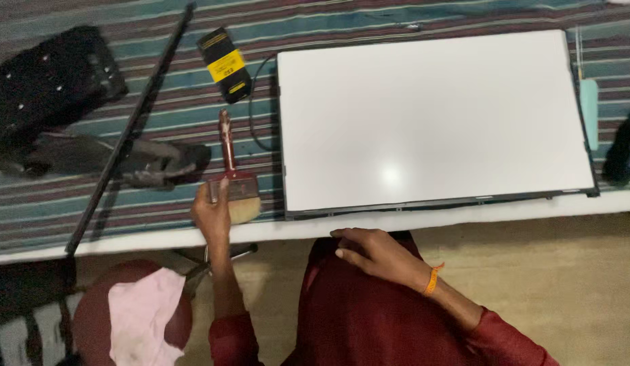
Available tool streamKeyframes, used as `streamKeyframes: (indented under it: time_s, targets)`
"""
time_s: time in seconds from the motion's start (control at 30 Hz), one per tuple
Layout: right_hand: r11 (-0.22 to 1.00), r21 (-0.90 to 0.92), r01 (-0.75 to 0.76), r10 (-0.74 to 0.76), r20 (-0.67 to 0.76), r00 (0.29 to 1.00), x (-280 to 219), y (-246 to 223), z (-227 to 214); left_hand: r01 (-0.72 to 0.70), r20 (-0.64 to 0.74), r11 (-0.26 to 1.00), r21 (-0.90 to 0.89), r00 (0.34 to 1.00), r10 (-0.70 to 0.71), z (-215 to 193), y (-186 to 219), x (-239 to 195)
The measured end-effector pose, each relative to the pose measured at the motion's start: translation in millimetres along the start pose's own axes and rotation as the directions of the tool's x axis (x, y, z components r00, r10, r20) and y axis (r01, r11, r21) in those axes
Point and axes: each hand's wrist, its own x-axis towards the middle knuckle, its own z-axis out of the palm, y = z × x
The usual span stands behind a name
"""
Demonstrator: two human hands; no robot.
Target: The person uses a light blue electric screwdriver to remove screws from the back of a white flat panel. They then use a brush to sweep debris off the panel and apply black tape to the edge.
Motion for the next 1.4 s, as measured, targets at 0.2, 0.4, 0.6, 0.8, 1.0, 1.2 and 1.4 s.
streamKeyframes:
  time_s: [0.2,0.4,0.6,0.8,1.0,1.2,1.4]
  targets:
    - [0.906,0.017,-0.424,0.413,-0.258,0.873,-57.9,50.5,-30.2,-0.276,-0.189,0.759,0.590,0.867,0.462,-9.3,1.4,-10.3]
    - [0.841,-0.077,-0.535,0.482,-0.342,0.807,-94.2,86.0,-37.7,-0.384,-0.270,0.885,0.262,0.852,0.449,-11.2,72.0,-39.0]
    - [0.905,-0.093,-0.415,0.357,-0.365,0.860,-124.6,133.2,-30.6,-0.555,0.085,0.812,-0.182,0.814,0.575,87.9,169.4,-115.3]
    - [0.936,0.119,-0.331,0.342,-0.529,0.776,-214.9,191.4,-37.9,-0.683,0.372,0.589,-0.432,0.460,0.806,195.8,264.5,-235.5]
    - [0.939,0.128,-0.318,0.302,-0.747,0.592,-353.9,260.1,-54.7,-0.607,0.639,0.607,-0.513,0.203,0.742,300.3,332.3,-381.6]
    - [0.834,0.436,-0.338,0.544,-0.747,0.381,-474.7,328.2,-106.4,-0.569,0.595,0.406,-0.715,-0.190,0.781,402.2,402.2,-512.9]
    - [0.782,0.532,-0.324,0.620,-0.715,0.324,-534.1,433.2,-166.8,-0.578,0.733,0.508,-0.638,-0.254,0.631,526.9,467.1,-589.4]
